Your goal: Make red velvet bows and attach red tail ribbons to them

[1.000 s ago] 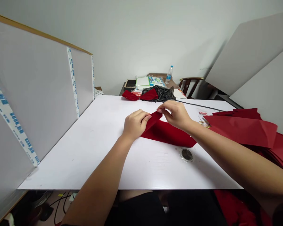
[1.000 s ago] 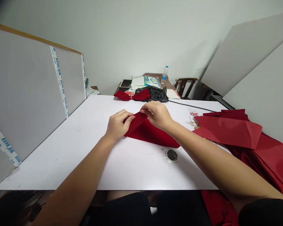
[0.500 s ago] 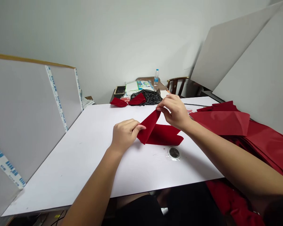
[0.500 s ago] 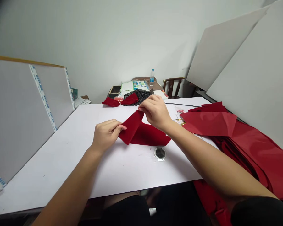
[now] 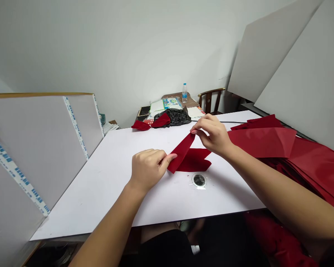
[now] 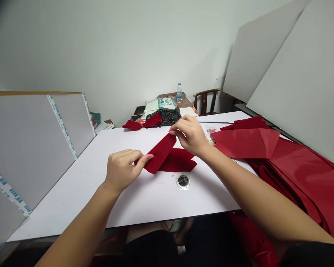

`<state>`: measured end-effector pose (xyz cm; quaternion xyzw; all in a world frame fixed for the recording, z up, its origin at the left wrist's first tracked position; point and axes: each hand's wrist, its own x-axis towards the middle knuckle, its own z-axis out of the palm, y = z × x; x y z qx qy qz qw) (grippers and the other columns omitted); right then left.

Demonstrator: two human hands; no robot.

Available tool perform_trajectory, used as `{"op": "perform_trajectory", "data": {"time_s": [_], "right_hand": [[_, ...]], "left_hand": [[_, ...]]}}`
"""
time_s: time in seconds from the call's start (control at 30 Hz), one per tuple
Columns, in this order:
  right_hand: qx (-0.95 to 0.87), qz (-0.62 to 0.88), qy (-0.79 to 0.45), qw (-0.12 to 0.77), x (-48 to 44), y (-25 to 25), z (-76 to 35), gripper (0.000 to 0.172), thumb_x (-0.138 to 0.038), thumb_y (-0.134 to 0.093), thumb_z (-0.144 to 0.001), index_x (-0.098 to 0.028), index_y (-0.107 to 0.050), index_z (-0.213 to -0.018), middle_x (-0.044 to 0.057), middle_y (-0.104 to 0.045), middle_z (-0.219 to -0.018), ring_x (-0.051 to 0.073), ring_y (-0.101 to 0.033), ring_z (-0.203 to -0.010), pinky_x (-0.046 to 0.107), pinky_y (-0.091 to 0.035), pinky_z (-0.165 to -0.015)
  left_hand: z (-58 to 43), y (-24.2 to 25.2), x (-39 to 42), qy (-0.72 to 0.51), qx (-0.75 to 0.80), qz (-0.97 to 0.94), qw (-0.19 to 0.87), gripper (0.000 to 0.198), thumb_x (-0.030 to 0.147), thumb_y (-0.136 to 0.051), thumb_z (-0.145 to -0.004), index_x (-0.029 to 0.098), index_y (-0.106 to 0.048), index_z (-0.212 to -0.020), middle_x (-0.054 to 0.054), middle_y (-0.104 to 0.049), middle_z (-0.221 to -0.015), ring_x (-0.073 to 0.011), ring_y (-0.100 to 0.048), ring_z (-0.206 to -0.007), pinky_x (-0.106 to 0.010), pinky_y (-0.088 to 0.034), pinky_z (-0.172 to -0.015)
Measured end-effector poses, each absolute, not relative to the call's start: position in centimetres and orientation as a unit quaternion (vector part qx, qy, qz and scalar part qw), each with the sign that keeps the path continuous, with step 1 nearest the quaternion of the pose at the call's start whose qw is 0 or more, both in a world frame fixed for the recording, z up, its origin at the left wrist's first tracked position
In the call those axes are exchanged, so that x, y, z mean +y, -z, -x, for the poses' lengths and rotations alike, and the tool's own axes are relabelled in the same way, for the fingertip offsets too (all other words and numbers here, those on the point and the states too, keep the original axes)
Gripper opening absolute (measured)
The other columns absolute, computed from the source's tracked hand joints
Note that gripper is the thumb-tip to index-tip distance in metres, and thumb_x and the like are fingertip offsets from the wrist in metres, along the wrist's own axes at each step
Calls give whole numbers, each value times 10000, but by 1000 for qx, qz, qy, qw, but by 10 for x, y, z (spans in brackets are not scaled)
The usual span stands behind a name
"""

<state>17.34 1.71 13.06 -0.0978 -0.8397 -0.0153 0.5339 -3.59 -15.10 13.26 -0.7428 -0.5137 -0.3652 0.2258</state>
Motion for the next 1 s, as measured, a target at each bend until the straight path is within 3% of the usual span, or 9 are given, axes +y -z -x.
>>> {"op": "perform_trajectory", "data": {"time_s": [0.2,0.3,0.4,0.53,0.63,0.7,0.8,0.9,1.0], "right_hand": [[-800,60,-59,595,18,-140,-192,157,-221,-579,-984,-223,-652,-845,38,-690,-782,184,-601,-694,345,-473,-666],[-799,21,-98,594,11,-147,-198,159,-265,-598,-986,-234,-666,-846,39,-699,-778,184,-639,-695,340,-505,-654],[-807,3,-117,579,-2,-156,-201,180,-290,-595,-995,-238,-681,-846,50,-715,-798,185,-669,-726,336,-543,-658],[-799,-18,-131,587,-17,-170,-204,192,-317,-624,-988,-239,-713,-836,56,-723,-811,179,-678,-713,322,-559,-627],[-785,-24,-169,595,-22,-177,-206,208,-379,-653,-980,-241,-726,-842,61,-722,-813,189,-683,-726,344,-580,-664],[-766,-16,-206,609,-24,-179,-207,227,-418,-680,-969,-236,-731,-844,65,-720,-818,191,-682,-747,350,-584,-685],[-732,12,-262,629,-26,-179,-210,224,-432,-743,-932,-227,-744,-844,63,-716,-835,187,-687,-801,332,-589,-723],[-706,69,-356,608,-26,-178,-216,264,-488,-795,-882,-231,-753,-929,68,-721,-963,190,-703,-885,307,-607,-748],[-683,93,-474,548,-21,-176,-227,497,-577,-845,-799,-259,-709,-1156,83,-702,-1149,187,-712,-903,280,-618,-697]], "left_hand": [[25,-156,-167,401,-372,834,-77,474,336,-609,-1029,179,-577,-582,-3,-557,-514,-109,-521,-486,-268,-390,-511],[26,-168,-150,520,-436,732,-62,500,478,-557,-1046,180,-664,-659,-29,-590,-564,-125,-542,-525,-273,-410,-515],[29,-183,-118,557,-483,674,-49,558,642,-546,-1003,180,-708,-737,-17,-509,-544,-130,-482,-532,-279,-372,-508],[30,-198,-82,454,-458,720,-257,515,688,-619,-939,191,-749,-972,-30,-602,-663,-122,-472,-535,-269,-355,-490],[14,-195,-75,398,-395,752,-348,509,668,-724,-873,209,-721,-1091,-99,-707,-987,-173,-640,-807,-271,-503,-642],[-3,-188,-79,408,-352,750,-384,543,675,-747,-850,215,-678,-1130,-120,-695,-1143,-216,-667,-997,-303,-555,-780],[-26,-180,-88,438,-342,705,-441,561,697,-757,-825,196,-632,-1044,-94,-697,-1033,-201,-678,-899,-304,-562,-746],[-36,-184,-96,460,-392,675,-424,531,651,-825,-774,180,-595,-865,-44,-664,-857,-153,-625,-729,-267,-518,-627],[-35,-199,-100,493,-430,670,-351,458,571,-824,-806,180,-585,-811,-20,-646,-788,-138,-593,-664,-260,-489,-578]]}}
